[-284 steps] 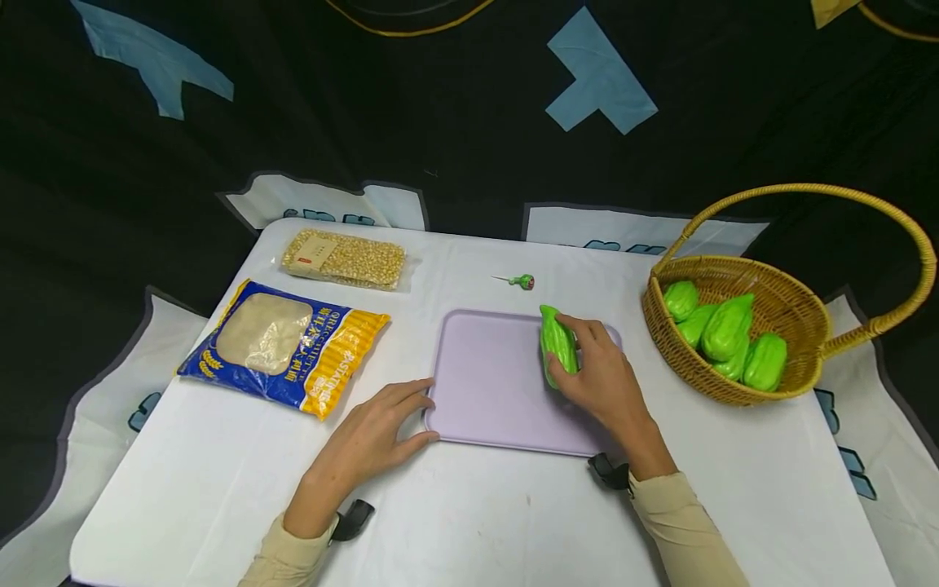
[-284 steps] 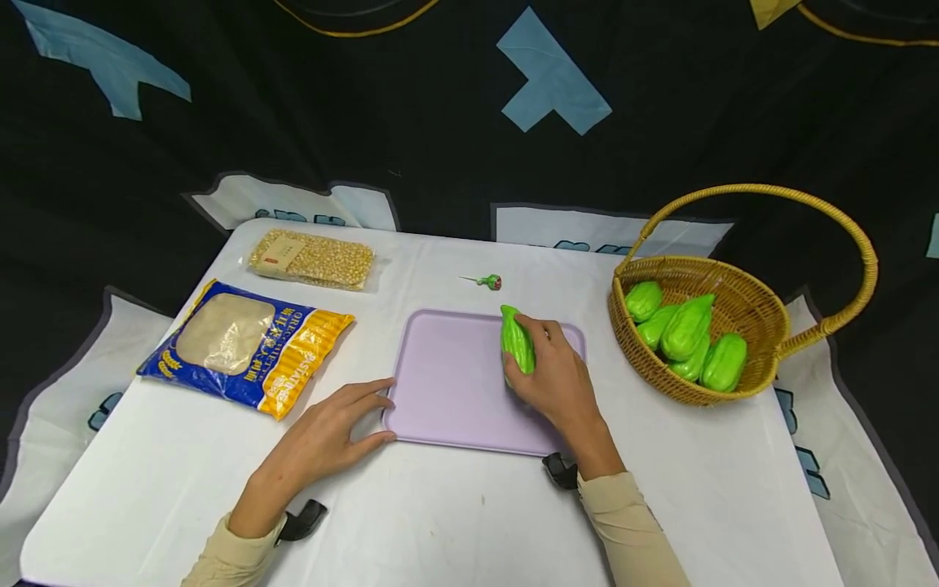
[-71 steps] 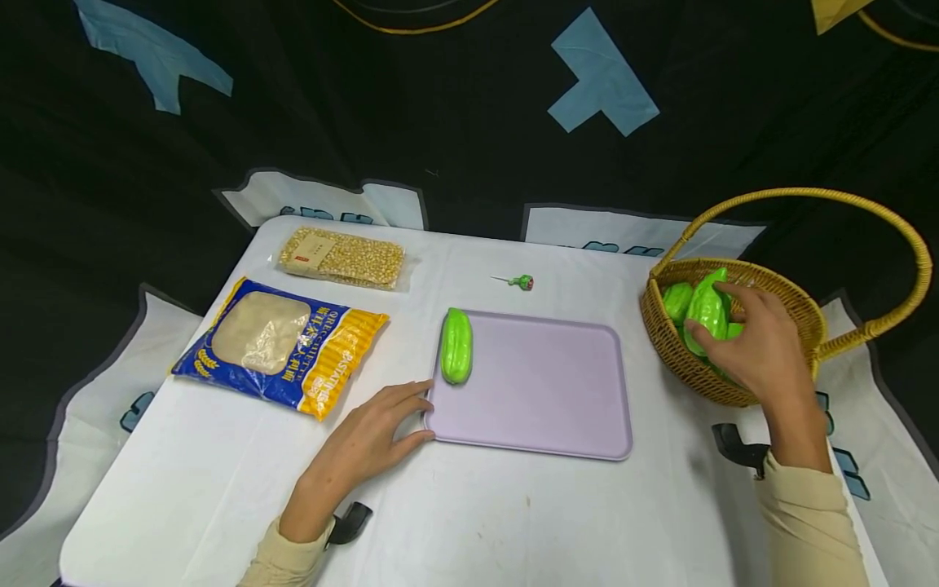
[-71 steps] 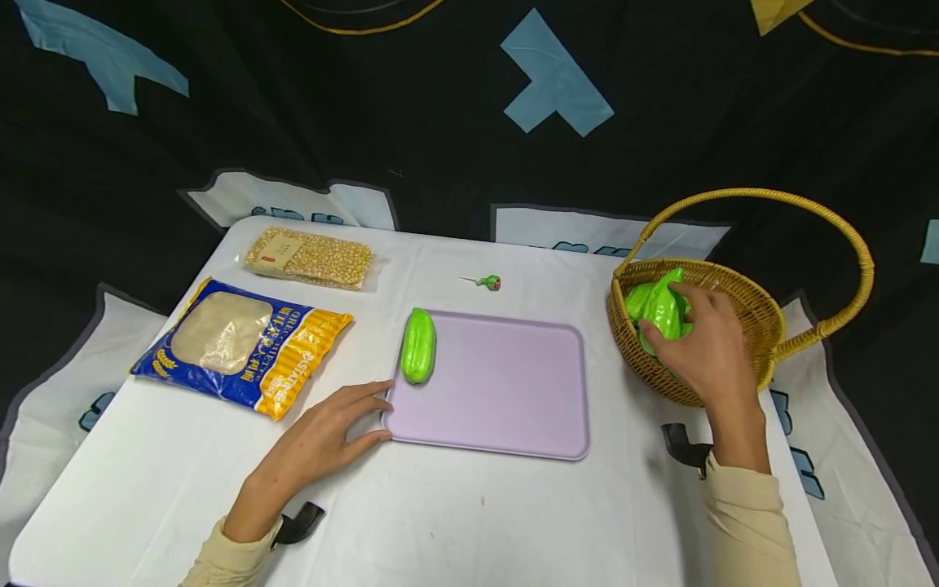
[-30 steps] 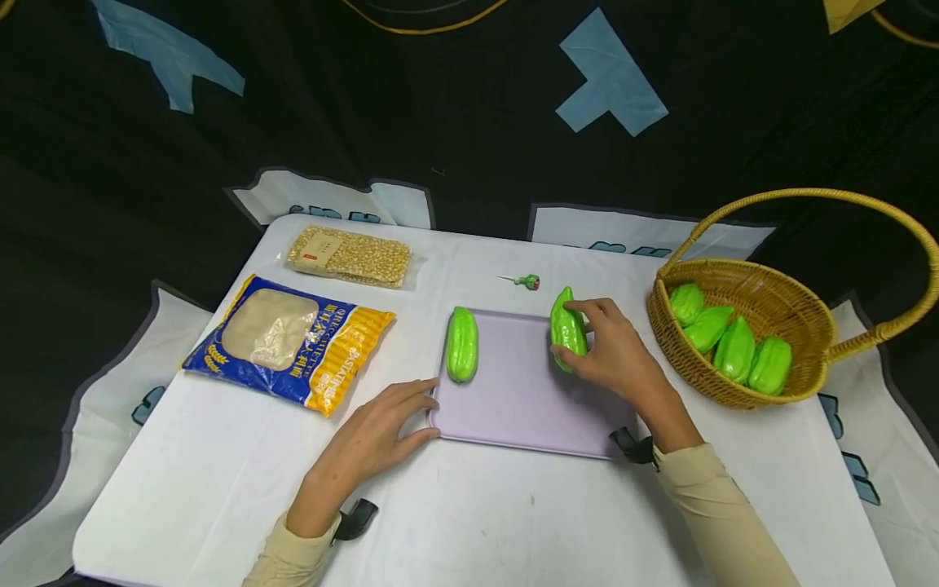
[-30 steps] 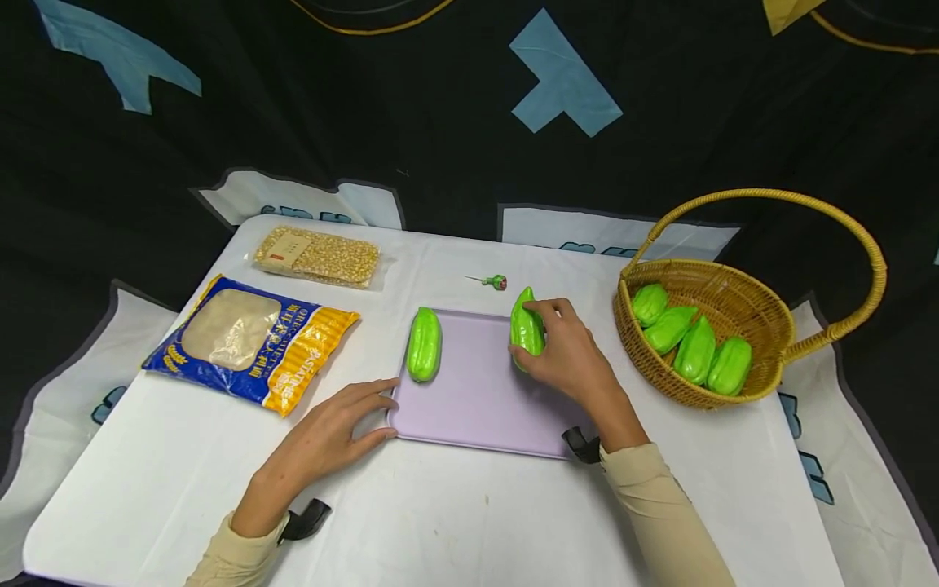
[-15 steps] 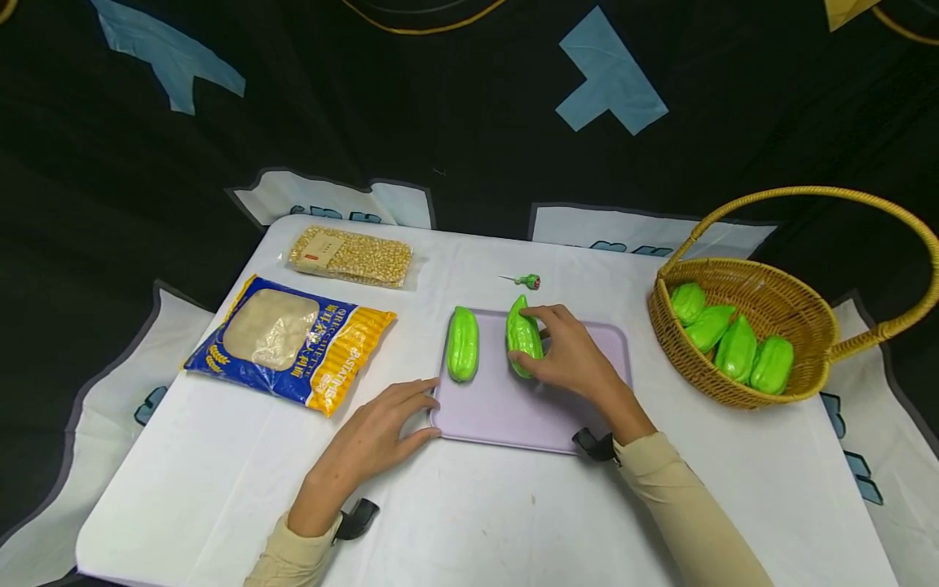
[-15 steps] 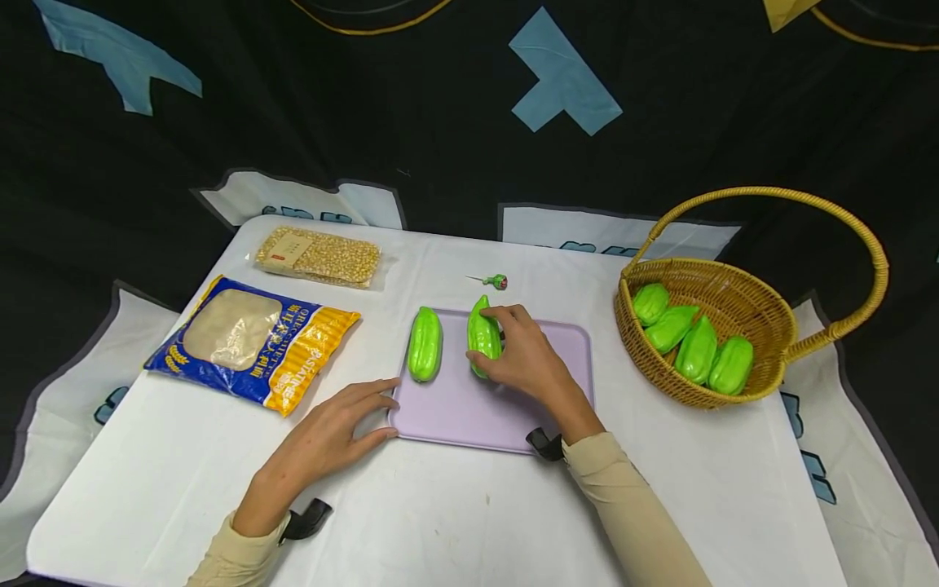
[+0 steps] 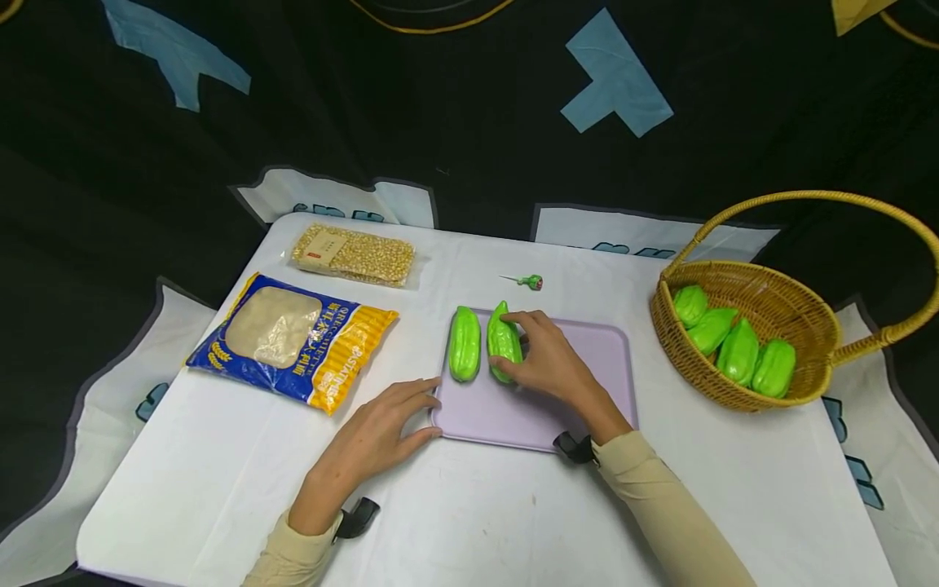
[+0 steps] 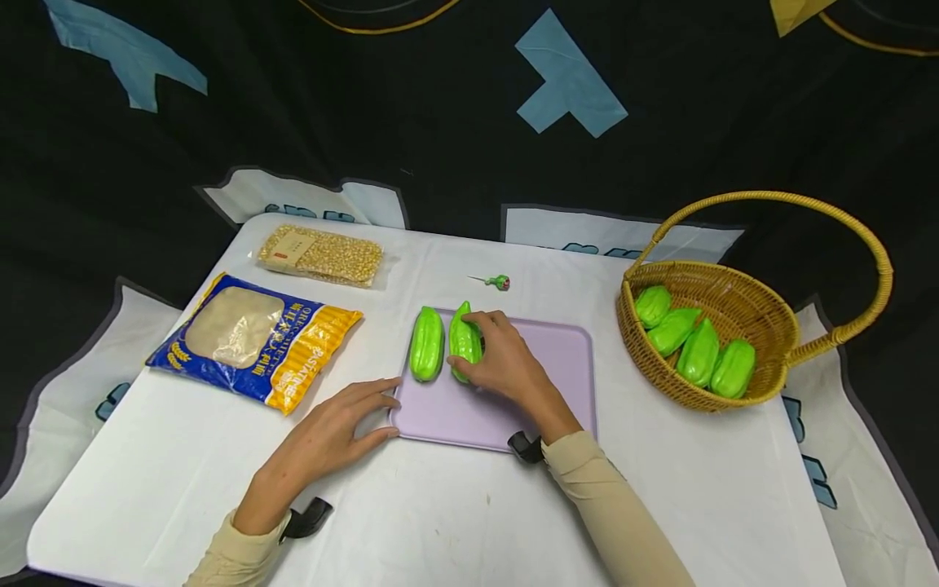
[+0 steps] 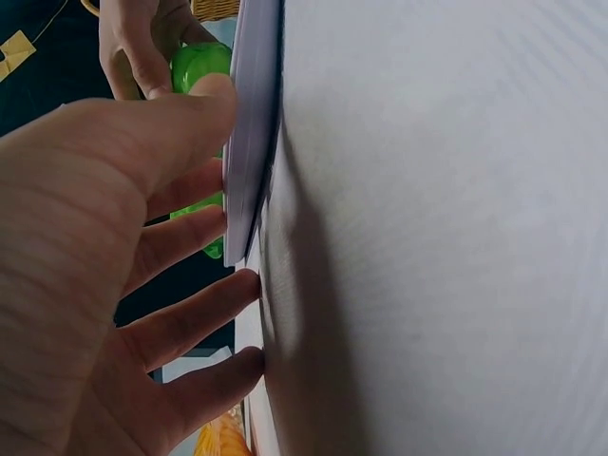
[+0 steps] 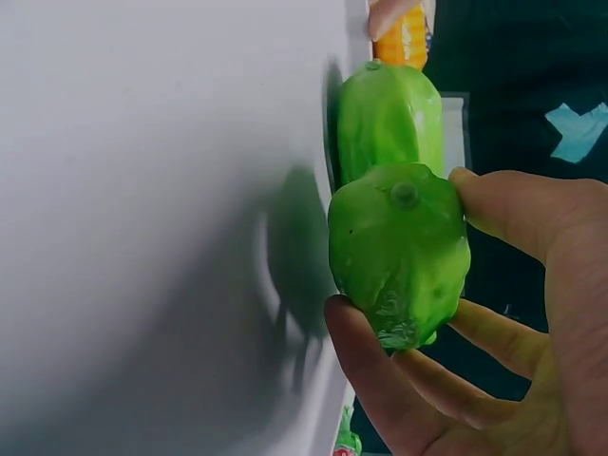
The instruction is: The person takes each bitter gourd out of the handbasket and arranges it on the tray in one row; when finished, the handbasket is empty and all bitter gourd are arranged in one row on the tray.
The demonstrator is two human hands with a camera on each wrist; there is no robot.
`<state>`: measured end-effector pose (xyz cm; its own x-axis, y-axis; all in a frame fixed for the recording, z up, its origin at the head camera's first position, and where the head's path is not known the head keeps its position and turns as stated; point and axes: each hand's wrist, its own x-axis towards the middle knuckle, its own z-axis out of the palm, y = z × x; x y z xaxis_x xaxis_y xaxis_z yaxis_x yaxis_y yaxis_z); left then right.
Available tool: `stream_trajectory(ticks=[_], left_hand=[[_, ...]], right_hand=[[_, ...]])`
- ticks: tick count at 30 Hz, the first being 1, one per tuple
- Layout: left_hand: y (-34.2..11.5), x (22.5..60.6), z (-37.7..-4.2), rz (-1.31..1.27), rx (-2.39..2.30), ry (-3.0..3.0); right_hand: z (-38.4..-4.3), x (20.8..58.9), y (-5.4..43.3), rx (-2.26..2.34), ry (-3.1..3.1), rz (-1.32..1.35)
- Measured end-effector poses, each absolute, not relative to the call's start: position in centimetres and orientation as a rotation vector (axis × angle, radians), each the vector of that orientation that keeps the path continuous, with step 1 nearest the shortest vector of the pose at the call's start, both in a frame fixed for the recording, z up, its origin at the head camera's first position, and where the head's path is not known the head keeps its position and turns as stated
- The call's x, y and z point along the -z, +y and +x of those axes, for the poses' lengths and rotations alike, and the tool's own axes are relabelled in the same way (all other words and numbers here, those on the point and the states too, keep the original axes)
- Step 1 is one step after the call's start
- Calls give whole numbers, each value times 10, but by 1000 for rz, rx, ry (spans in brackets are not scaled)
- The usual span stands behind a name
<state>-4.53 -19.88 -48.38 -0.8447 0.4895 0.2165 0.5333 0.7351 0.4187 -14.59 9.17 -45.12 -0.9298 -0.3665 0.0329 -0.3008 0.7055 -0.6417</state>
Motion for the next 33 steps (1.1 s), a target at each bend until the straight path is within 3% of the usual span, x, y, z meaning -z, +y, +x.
stream_trajectory(ticks=[33], left_hand=[[-199,484,-45,-833,732,-2856]], right_hand=[[-147,457,80,955,2822,-483]])
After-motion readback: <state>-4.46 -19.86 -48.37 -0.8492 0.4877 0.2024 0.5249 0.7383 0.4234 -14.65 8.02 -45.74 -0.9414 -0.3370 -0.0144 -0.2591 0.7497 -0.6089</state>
